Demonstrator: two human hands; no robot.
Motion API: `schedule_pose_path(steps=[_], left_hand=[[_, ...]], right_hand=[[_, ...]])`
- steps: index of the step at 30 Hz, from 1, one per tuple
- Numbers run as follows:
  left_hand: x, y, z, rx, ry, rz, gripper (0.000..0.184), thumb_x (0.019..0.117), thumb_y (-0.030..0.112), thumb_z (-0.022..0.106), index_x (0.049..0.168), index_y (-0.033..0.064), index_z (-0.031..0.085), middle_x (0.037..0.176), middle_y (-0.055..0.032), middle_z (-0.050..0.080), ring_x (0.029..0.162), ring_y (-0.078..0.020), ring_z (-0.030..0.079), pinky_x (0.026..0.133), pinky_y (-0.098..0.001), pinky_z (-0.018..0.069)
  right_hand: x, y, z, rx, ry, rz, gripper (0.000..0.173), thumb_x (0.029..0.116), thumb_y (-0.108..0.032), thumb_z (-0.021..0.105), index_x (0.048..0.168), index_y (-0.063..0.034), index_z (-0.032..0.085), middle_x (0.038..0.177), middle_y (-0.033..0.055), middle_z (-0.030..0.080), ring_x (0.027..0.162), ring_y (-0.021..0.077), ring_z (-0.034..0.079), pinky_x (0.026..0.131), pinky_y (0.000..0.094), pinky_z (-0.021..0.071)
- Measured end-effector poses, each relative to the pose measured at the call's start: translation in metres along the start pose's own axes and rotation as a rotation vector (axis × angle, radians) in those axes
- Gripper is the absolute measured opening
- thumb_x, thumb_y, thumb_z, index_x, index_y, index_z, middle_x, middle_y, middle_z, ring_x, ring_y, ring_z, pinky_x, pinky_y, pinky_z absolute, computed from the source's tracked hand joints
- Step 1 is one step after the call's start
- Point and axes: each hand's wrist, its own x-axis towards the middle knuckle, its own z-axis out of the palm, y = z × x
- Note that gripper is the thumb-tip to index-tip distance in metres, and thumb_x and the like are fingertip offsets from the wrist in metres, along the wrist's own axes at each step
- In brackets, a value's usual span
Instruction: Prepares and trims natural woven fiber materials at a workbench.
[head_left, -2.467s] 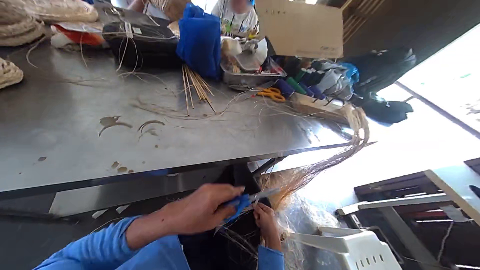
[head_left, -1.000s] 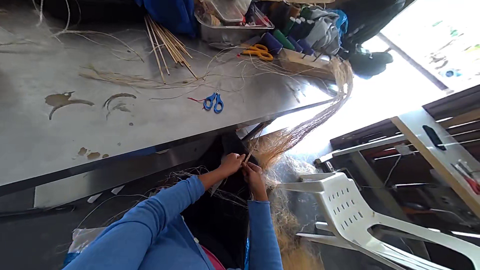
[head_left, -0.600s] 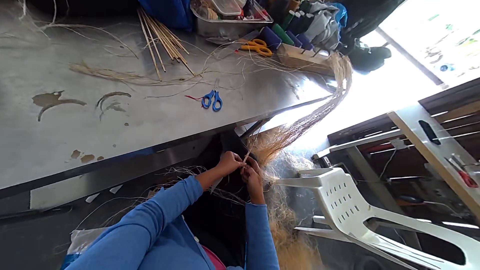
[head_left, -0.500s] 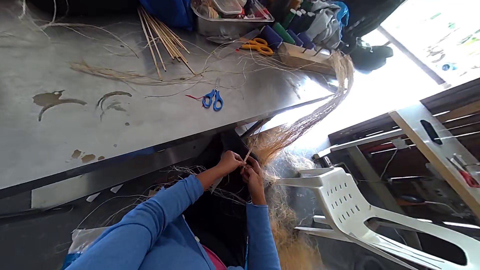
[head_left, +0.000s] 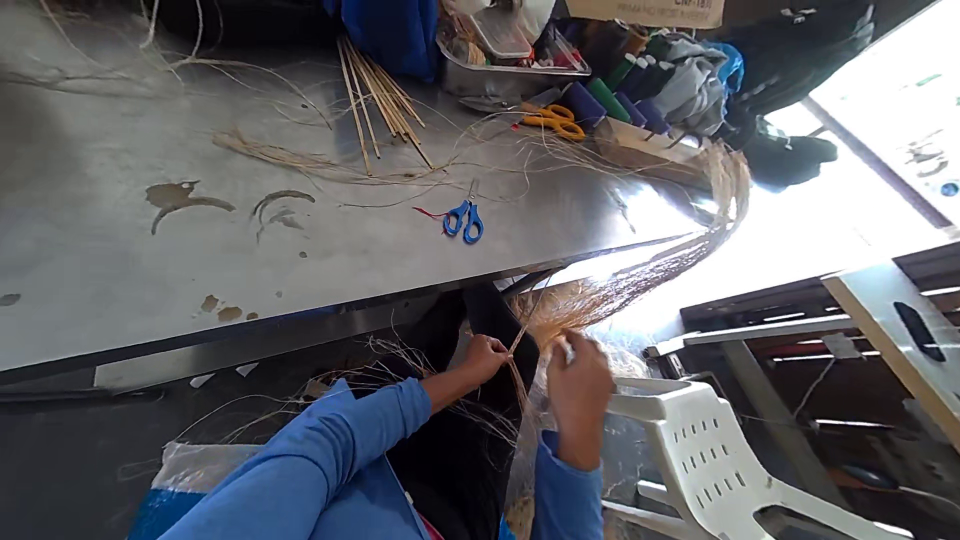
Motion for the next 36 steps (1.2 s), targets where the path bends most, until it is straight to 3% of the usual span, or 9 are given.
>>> schedule_pose_path(steps=[2,4,8,10,14,22,28,32,36], left_hand=[[-0.004,-0.004,0.008,0.009,0.021,0.023,0.02,0.0983,0.014,0.066,0.104,-0.0042,0.073,0.096,-0.0155,0.07,0.089,-0.0218,0.064,0.087,-0.0424,0.0509],[-0.009,-0.004,0.014,0.037,0.046,0.047,0.022,0.099,0.013,0.063,0.105,-0.0059,0.072,0.102,-0.0204,0.071,0.098,-0.0283,0.066,0.093,-0.0476,0.0505],[-0.027,0.004,0.019,0.106,0.1,0.089,0.024,0.1012,0.012,0.06,0.107,-0.008,0.072,0.109,-0.0263,0.07,0.108,-0.0358,0.066,0.1,-0.051,0.0485],[-0.035,0.009,0.016,0.133,0.087,0.076,0.024,0.1022,0.01,0.057,0.107,-0.0087,0.071,0.112,-0.0277,0.069,0.111,-0.0381,0.065,0.101,-0.0528,0.0477],[-0.037,0.013,0.011,0.133,0.048,0.045,0.028,0.1042,0.014,0.055,0.113,-0.0071,0.07,0.116,-0.0274,0.068,0.115,-0.039,0.064,0.103,-0.0544,0.047],[-0.019,0.003,0.024,0.035,0.061,0.051,0.027,0.1025,0.016,0.057,0.11,-0.0042,0.072,0.111,-0.0239,0.07,0.111,-0.0363,0.066,0.099,-0.0543,0.049],[-0.035,0.023,0.038,-0.045,0.048,0.043,0.024,0.1025,0.013,0.058,0.109,-0.0058,0.072,0.111,-0.0251,0.07,0.11,-0.0358,0.066,0.099,-0.0525,0.0487],[-0.034,0.018,0.045,-0.022,0.062,0.038,0.024,0.1018,0.013,0.058,0.109,-0.0053,0.072,0.111,-0.0241,0.07,0.11,-0.0347,0.066,0.099,-0.051,0.0489],[-0.031,0.015,0.046,-0.025,0.077,0.042,0.024,0.1018,0.014,0.059,0.109,-0.0048,0.072,0.11,-0.0236,0.071,0.108,-0.0341,0.067,0.098,-0.0509,0.0498]], right_hand=[[0.014,-0.034,-0.018,0.123,0.321,-0.294,0.021,0.0995,-0.01,0.06,0.106,0.0049,0.074,0.095,0.0216,0.073,0.085,0.033,0.072,0.076,0.0459,0.0587],[0.032,-0.076,-0.028,0.263,0.322,-0.463,0.019,0.0987,-0.008,0.061,0.105,0.0054,0.073,0.087,0.0169,0.073,0.074,0.0241,0.071,0.069,0.0399,0.0588],[0.065,-0.141,-0.009,0.131,0.052,-0.505,0.03,0.1069,-0.021,0.054,0.121,0.0048,0.063,0.093,0.0231,0.069,0.077,0.038,0.068,0.067,0.055,0.0555],[0.071,-0.152,0.014,0.009,-0.001,-0.488,0.031,0.1068,-0.025,0.054,0.12,0.002,0.062,0.098,0.0251,0.065,0.081,0.0428,0.067,0.065,0.0573,0.0536],[0.082,-0.179,0.016,-0.143,-0.127,-0.314,0.033,0.1018,-0.019,0.06,0.126,0.0042,0.061,0.12,0.0338,0.06,0.105,0.0523,0.063,0.078,0.068,0.0508],[0.09,-0.173,-0.011,-0.236,-0.237,-0.253,0.027,0.0924,-0.016,0.071,0.111,0.0034,0.069,0.102,0.0306,0.067,0.099,0.0508,0.064,0.077,0.0704,0.0465],[0.078,-0.14,-0.004,-0.111,-0.096,-0.31,0.037,0.0923,-0.01,0.071,0.127,0.0025,0.065,0.11,0.0277,0.068,0.1,0.0485,0.065,0.081,0.0711,0.0463],[0.069,-0.128,0.0,-0.012,0.003,-0.409,0.022,0.0967,-0.002,0.061,0.118,0.0046,0.064,0.102,0.0249,0.069,0.084,0.0424,0.068,0.071,0.0625,0.0524],[0.07,-0.123,0.0,0.01,-0.033,-0.475,0.035,0.1017,-0.005,0.058,0.136,0.0041,0.057,0.103,0.0244,0.068,0.079,0.039,0.067,0.07,0.0577,0.0538]])
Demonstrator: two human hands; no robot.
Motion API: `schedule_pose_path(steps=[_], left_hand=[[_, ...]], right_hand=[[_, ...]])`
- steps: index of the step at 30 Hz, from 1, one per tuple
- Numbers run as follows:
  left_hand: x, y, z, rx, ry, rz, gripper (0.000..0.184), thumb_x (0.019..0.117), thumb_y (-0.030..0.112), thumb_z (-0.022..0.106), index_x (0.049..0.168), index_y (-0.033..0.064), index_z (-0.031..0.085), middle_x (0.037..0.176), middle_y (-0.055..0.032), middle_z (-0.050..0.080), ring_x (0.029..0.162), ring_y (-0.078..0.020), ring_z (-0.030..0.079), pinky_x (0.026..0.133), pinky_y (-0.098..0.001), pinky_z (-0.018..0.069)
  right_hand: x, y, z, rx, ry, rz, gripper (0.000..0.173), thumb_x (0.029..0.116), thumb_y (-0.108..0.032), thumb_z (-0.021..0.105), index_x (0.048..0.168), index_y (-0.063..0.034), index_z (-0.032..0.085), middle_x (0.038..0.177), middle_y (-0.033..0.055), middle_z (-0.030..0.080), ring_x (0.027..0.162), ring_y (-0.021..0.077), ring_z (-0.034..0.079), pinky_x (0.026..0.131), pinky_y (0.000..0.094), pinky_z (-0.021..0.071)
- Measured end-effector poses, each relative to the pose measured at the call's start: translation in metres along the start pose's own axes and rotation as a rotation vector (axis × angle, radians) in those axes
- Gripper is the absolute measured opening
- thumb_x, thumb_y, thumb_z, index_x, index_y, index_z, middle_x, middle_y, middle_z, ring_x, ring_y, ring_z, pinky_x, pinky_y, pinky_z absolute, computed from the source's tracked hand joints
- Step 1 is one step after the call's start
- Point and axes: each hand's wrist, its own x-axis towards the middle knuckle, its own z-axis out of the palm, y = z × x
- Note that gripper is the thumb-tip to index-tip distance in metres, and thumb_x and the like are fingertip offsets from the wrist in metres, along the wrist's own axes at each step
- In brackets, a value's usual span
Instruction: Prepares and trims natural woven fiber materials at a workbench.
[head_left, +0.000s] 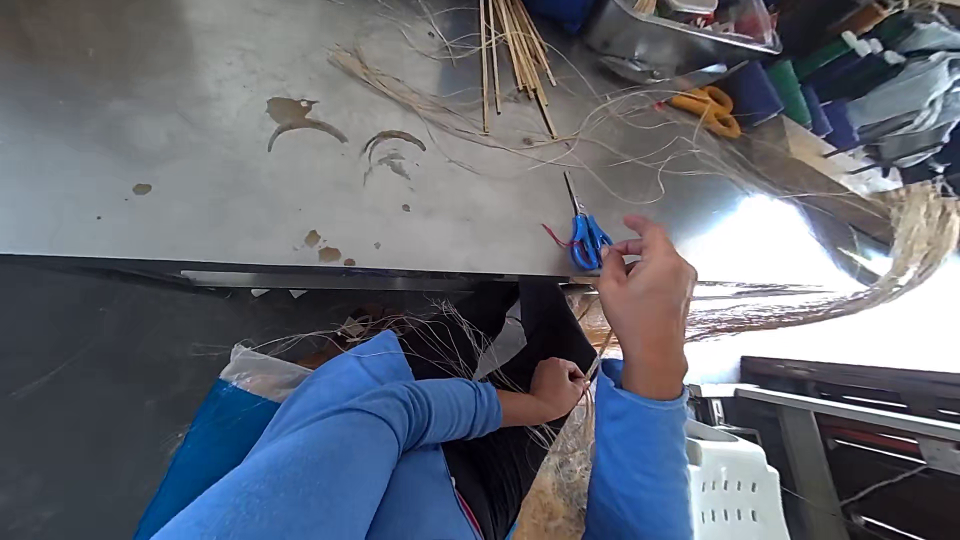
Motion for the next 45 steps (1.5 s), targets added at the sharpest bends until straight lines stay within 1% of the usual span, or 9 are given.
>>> schedule_pose_path(steps=[3,6,10,14,18,22,31,39,45], left_hand=[[-0.011,0.009,-0.008,-0.011,-0.003,-0.004,0.023,0.1021,0.009,0.057,0.108,-0.008,0.071,0.11,-0.0265,0.069,0.108,-0.0356,0.066,0.098,-0.0511,0.0483],[-0.006,0.003,-0.005,0.011,0.0,0.0,0.022,0.1018,0.011,0.059,0.108,-0.0063,0.072,0.11,-0.0247,0.07,0.108,-0.0342,0.066,0.098,-0.0504,0.0491],[0.003,-0.001,-0.002,0.061,-0.022,-0.015,0.024,0.1026,0.014,0.059,0.109,-0.004,0.072,0.111,-0.0226,0.071,0.109,-0.0326,0.066,0.098,-0.0492,0.0495],[0.003,-0.001,-0.006,0.057,-0.028,-0.004,0.024,0.1027,0.012,0.058,0.11,-0.0056,0.072,0.11,-0.0237,0.071,0.109,-0.0333,0.067,0.1,-0.049,0.049],[0.011,-0.009,-0.004,0.03,-0.025,0.012,0.024,0.1017,0.011,0.056,0.107,-0.0056,0.072,0.106,-0.0223,0.071,0.104,-0.0317,0.067,0.096,-0.0483,0.0503],[0.006,-0.004,-0.006,0.028,-0.037,-0.008,0.023,0.1024,0.012,0.057,0.109,-0.0052,0.072,0.108,-0.0226,0.071,0.106,-0.0317,0.067,0.098,-0.0477,0.0495],[0.01,-0.009,-0.006,0.01,-0.013,0.019,0.024,0.1022,0.013,0.058,0.107,-0.0057,0.072,0.106,-0.0229,0.071,0.105,-0.0327,0.067,0.097,-0.0493,0.0501],[0.006,-0.003,-0.009,0.024,-0.028,0.003,0.023,0.1025,0.012,0.058,0.107,-0.0056,0.072,0.106,-0.0225,0.071,0.105,-0.032,0.067,0.097,-0.0476,0.0497],[0.014,-0.014,-0.003,-0.006,-0.022,0.012,0.023,0.1017,0.012,0.057,0.107,-0.0045,0.073,0.105,-0.0206,0.072,0.102,-0.0294,0.068,0.095,-0.0463,0.0506]], right_hand=[[0.0,-0.013,0.001,-0.108,-0.031,-0.017,0.028,0.1065,-0.01,0.049,0.117,0.007,0.068,0.107,0.0295,0.064,0.092,0.0471,0.066,0.076,0.062,0.0527],[0.004,-0.019,-0.001,-0.107,-0.045,0.031,0.032,0.108,-0.016,0.044,0.105,0.0054,0.068,0.098,0.0276,0.064,0.089,0.0458,0.066,0.072,0.0607,0.0514],[0.01,-0.018,-0.01,-0.043,-0.137,0.13,0.024,0.1006,-0.019,0.062,0.115,0.0005,0.066,0.094,0.0234,0.066,0.084,0.0433,0.065,0.068,0.0618,0.0493],[0.027,-0.026,-0.021,-0.109,-0.272,0.18,0.026,0.095,-0.005,0.062,0.119,0.0033,0.066,0.099,0.028,0.068,0.094,0.048,0.065,0.072,0.0658,0.0476],[0.031,-0.021,-0.028,-0.109,-0.326,0.114,0.024,0.1011,-0.015,0.059,0.114,0.002,0.069,0.094,0.0251,0.067,0.088,0.0444,0.065,0.07,0.0641,0.0465],[0.025,-0.022,-0.024,-0.166,-0.267,0.078,0.025,0.0899,-0.011,0.071,0.111,0.0012,0.068,0.088,0.0256,0.066,0.083,0.0467,0.065,0.063,0.0637,0.0462],[0.025,-0.021,-0.019,-0.143,-0.251,0.108,0.032,0.0883,-0.007,0.072,0.117,0.0034,0.064,0.094,0.0276,0.066,0.087,0.0477,0.065,0.065,0.0639,0.0473],[0.005,0.007,0.0,-0.031,0.022,0.013,0.038,0.093,-0.005,0.065,0.13,0.0009,0.06,0.099,0.0229,0.068,0.076,0.0392,0.065,0.063,0.0577,0.0513],[-0.019,0.031,0.003,0.375,0.129,-0.03,0.04,0.0985,-0.007,0.06,0.137,0.0005,0.051,0.109,0.0146,0.068,0.063,0.0149,0.065,0.055,0.034,0.0586]])
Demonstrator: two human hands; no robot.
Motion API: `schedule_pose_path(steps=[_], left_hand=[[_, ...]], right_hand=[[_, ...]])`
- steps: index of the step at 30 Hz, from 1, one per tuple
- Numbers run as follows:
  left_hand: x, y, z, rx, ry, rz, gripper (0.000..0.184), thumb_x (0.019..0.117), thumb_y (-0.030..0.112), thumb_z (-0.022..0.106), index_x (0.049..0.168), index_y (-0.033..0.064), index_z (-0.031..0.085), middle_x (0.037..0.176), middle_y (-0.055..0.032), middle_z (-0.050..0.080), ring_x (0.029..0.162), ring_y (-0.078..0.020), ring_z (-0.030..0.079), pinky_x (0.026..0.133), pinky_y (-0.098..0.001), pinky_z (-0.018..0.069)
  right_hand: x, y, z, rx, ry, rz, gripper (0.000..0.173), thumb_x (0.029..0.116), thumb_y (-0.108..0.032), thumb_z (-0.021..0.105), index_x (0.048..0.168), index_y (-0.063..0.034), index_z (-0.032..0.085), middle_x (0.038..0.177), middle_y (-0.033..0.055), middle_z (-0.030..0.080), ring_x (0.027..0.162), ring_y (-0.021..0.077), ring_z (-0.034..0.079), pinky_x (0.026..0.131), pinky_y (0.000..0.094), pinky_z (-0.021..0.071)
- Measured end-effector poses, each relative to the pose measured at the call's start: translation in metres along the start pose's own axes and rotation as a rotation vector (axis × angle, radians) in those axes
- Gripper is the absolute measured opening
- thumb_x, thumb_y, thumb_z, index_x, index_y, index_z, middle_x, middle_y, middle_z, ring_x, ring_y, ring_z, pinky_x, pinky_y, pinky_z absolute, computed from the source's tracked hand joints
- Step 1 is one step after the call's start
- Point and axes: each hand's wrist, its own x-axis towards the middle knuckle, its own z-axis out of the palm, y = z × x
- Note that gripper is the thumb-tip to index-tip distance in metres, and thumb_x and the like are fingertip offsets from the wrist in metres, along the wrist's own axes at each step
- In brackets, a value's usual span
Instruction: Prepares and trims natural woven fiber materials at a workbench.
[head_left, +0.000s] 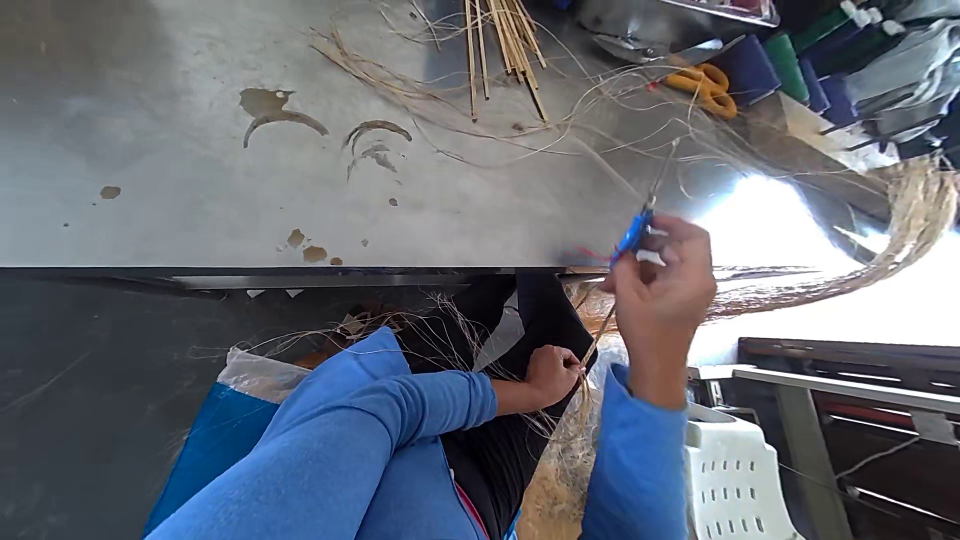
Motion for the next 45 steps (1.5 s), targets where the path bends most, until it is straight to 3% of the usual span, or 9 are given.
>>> schedule_pose_path(steps=[7,11,14,23,27,30,35,39,45], left_hand=[[-0.017,0.009,0.007,-0.092,-0.004,0.073,0.022,0.1004,0.007,0.059,0.107,-0.0104,0.07,0.105,-0.028,0.069,0.102,-0.0376,0.066,0.093,-0.0535,0.0499],[-0.079,0.072,-0.044,0.388,-0.544,-0.022,0.04,0.1109,0.002,0.034,0.145,-0.0168,0.043,0.15,-0.0338,0.045,0.144,-0.042,0.041,0.121,-0.0463,0.0273],[-0.072,0.042,-0.038,0.605,-0.445,0.385,0.035,0.1086,0.004,0.039,0.133,-0.0161,0.055,0.136,-0.0325,0.058,0.129,-0.0407,0.057,0.111,-0.0459,0.0417],[0.003,-0.096,0.05,-0.035,-0.303,0.292,0.037,0.1054,0.021,0.057,0.132,-0.0044,0.06,0.129,-0.0212,0.064,0.121,-0.025,0.061,0.106,-0.0373,0.0467],[0.009,-0.067,0.046,-0.041,-0.176,0.363,0.029,0.1047,0.018,0.059,0.125,-0.0016,0.067,0.121,-0.0175,0.069,0.115,-0.0232,0.065,0.103,-0.036,0.0501],[0.014,-0.035,0.036,-0.084,-0.184,0.3,0.031,0.1049,0.019,0.056,0.119,-0.0045,0.069,0.115,-0.0221,0.07,0.11,-0.0301,0.068,0.1,-0.0425,0.0512],[0.025,-0.033,0.041,-0.08,-0.236,0.191,0.031,0.1042,0.016,0.056,0.117,-0.0087,0.069,0.117,-0.0278,0.068,0.115,-0.0376,0.066,0.105,-0.0491,0.0479],[0.022,-0.03,0.035,-0.069,-0.249,0.207,0.031,0.1048,0.016,0.056,0.118,-0.0083,0.069,0.117,-0.0268,0.068,0.114,-0.0356,0.066,0.104,-0.0462,0.0482],[-0.011,-0.052,0.022,0.037,-0.342,0.33,0.04,0.1056,0.012,0.053,0.139,-0.0111,0.051,0.14,-0.0261,0.057,0.133,-0.0277,0.053,0.114,-0.0361,0.0399]], right_hand=[[-0.082,0.018,-0.079,0.13,-0.686,0.126,0.051,0.0727,-0.027,0.077,0.119,-0.0068,0.072,0.098,-0.0021,0.073,0.057,-0.0041,0.056,0.049,0.0172,0.0494],[-0.069,0.01,-0.043,-0.335,-0.883,0.144,0.046,0.077,-0.032,0.079,0.116,-0.0088,0.077,0.097,0.0139,0.074,0.081,0.0316,0.07,0.069,0.0574,0.0538],[-0.036,0.005,0.006,-0.559,-1.114,0.279,0.046,0.0872,-0.033,0.077,0.124,-0.006,0.072,0.116,0.0225,0.07,0.113,0.0421,0.065,0.094,0.065,0.048],[0.019,0.029,0.131,-0.593,-1.236,0.197,0.055,0.0926,-0.04,0.073,0.13,-0.0006,0.066,0.138,0.0272,0.06,0.136,0.044,0.051,0.113,0.0662,0.0345],[-0.003,0.063,0.156,-0.39,-1.015,0.312,0.061,0.0878,-0.037,0.079,0.132,0.0028,0.064,0.134,0.0241,0.064,0.129,0.0351,0.058,0.112,0.0544,0.0408],[0.001,0.043,0.162,-0.335,-0.923,0.57,0.06,0.0866,-0.031,0.083,0.132,0.0019,0.061,0.122,0.0166,0.066,0.098,0.019,0.064,0.091,0.0339,0.0516],[0.001,0.013,0.163,-0.348,-0.904,0.674,0.056,0.0948,-0.025,0.076,0.136,0.0084,0.058,0.133,0.0237,0.063,0.114,0.0254,0.064,0.105,0.036,0.0452],[-0.001,0.032,0.16,-0.35,-0.924,0.652,0.046,0.0931,-0.024,0.076,0.124,0.0054,0.062,0.103,0.0123,0.067,0.077,0.0101,0.058,0.076,0.0242,0.0499],[0.018,0.033,0.105,-0.587,-1.238,0.305,0.057,0.0872,-0.042,0.078,0.127,-0.0019,0.068,0.132,0.0268,0.063,0.128,0.0448,0.056,0.106,0.0685,0.0391]])
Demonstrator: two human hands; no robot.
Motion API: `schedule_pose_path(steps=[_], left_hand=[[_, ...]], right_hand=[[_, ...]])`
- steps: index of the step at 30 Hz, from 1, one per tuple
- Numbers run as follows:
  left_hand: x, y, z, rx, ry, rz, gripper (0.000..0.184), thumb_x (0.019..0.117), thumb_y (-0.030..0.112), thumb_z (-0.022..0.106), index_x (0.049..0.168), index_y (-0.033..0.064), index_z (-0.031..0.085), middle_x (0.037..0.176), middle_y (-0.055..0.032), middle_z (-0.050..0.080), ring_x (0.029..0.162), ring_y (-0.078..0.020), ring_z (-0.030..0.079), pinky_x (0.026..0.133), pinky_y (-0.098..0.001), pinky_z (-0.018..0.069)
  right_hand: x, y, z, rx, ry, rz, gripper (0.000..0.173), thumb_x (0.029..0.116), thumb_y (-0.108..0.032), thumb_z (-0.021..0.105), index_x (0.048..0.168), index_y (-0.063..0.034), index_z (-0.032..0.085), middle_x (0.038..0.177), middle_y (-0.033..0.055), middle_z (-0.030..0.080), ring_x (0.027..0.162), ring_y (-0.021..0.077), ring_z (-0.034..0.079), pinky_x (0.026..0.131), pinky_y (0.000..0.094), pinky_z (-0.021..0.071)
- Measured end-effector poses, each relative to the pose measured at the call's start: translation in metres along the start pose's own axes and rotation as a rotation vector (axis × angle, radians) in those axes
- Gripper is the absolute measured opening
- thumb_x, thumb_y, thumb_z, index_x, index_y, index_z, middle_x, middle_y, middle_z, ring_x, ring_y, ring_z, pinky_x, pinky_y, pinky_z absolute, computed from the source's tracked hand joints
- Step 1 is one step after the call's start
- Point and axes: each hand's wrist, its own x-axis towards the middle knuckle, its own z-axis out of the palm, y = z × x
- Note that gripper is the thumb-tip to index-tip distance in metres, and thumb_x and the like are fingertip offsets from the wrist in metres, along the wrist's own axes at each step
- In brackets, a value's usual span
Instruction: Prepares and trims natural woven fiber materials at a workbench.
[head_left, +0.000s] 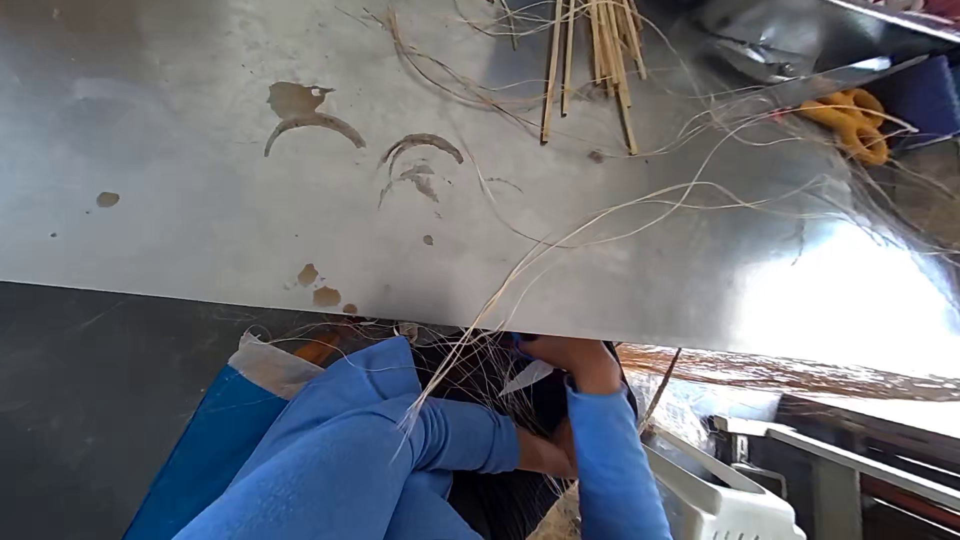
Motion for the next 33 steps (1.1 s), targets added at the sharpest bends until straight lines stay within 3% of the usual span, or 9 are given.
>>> schedule_pose_path(steps=[4,7,12,17,20,24,28,31,33], left_hand=[[0.011,0.059,-0.013,-0.035,0.286,-0.145,0.022,0.0967,0.004,0.061,0.106,-0.0146,0.068,0.107,-0.0317,0.068,0.107,-0.0424,0.067,0.097,-0.0547,0.0499],[0.016,0.052,-0.006,0.019,0.356,-0.087,0.023,0.0986,0.008,0.06,0.105,-0.0117,0.071,0.108,-0.0296,0.07,0.109,-0.041,0.068,0.101,-0.0532,0.0493],[0.004,0.061,-0.009,-0.101,0.326,-0.064,0.025,0.0942,0.003,0.065,0.111,-0.0158,0.068,0.109,-0.0315,0.069,0.108,-0.0381,0.066,0.1,-0.0467,0.0484],[0.013,0.047,-0.005,-0.005,0.328,-0.047,0.023,0.0936,0.005,0.064,0.108,-0.0122,0.07,0.11,-0.0285,0.07,0.11,-0.0385,0.067,0.102,-0.0491,0.0482],[0.006,0.051,-0.008,-0.045,0.279,-0.096,0.034,0.0959,0.009,0.066,0.121,-0.0146,0.065,0.122,-0.032,0.065,0.121,-0.0397,0.061,0.11,-0.0475,0.0424],[0.011,0.059,-0.01,0.013,0.287,-0.146,0.025,0.1003,0.008,0.059,0.106,-0.014,0.069,0.109,-0.0315,0.069,0.109,-0.0419,0.066,0.1,-0.0534,0.0482],[0.007,-0.004,0.01,0.018,0.117,0.009,0.04,0.1032,0.012,0.057,0.136,-0.0103,0.055,0.134,-0.0256,0.06,0.128,-0.0279,0.057,0.112,-0.0373,0.0421],[0.035,-0.065,0.035,0.027,0.268,0.2,0.028,0.1038,0.02,0.059,0.118,-0.0027,0.068,0.114,-0.0183,0.07,0.109,-0.0248,0.066,0.098,-0.0351,0.0526],[0.036,-0.02,0.014,-0.004,0.211,0.011,0.026,0.1037,0.017,0.059,0.114,-0.0029,0.071,0.111,-0.0192,0.071,0.107,-0.028,0.068,0.098,-0.0408,0.052]], right_hand=[[-0.057,0.032,-0.011,0.023,0.101,0.033,0.057,0.0805,-0.044,0.082,0.123,-0.0069,0.07,0.117,0.0225,0.069,0.115,0.043,0.063,0.095,0.0674,0.0465],[-0.095,0.06,-0.006,0.11,0.18,-0.046,0.056,0.0796,-0.039,0.082,0.124,-0.0078,0.071,0.109,0.0201,0.071,0.103,0.0397,0.067,0.088,0.0647,0.0499],[-0.139,0.091,0.012,0.26,0.27,-0.245,0.048,0.0723,-0.04,0.075,0.11,-0.0093,0.074,0.078,0.003,0.07,0.062,0.0172,0.064,0.055,0.0427,0.0529],[-0.131,0.091,0.011,0.112,0.144,-0.022,0.036,0.0821,-0.023,0.083,0.113,-0.0064,0.076,0.093,0.0173,0.074,0.087,0.0388,0.07,0.08,0.0662,0.0512],[-0.121,0.093,0.016,0.172,0.177,-0.159,0.038,0.0771,-0.035,0.077,0.108,-0.0126,0.076,0.085,0.0067,0.072,0.076,0.0263,0.069,0.069,0.0553,0.0543],[-0.083,0.047,-0.002,0.066,0.109,0.012,0.045,0.0848,-0.04,0.079,0.113,-0.005,0.074,0.105,0.0225,0.071,0.103,0.0439,0.066,0.087,0.0685,0.048],[-0.003,0.006,-0.004,0.076,-0.075,-0.061,0.046,0.0922,-0.04,0.074,0.119,-0.003,0.07,0.108,0.0232,0.07,0.096,0.039,0.068,0.087,0.062,0.0512],[0.023,-0.021,0.013,0.321,0.059,0.001,0.044,0.0939,-0.029,0.074,0.123,0.003,0.067,0.109,0.0177,0.068,0.085,0.0201,0.061,0.085,0.0391,0.0506],[0.031,-0.032,0.028,0.63,0.216,0.057,0.04,0.0938,-0.009,0.072,0.126,0.012,0.06,0.114,0.0207,0.066,0.09,0.0149,0.06,0.088,0.0279,0.0492]])
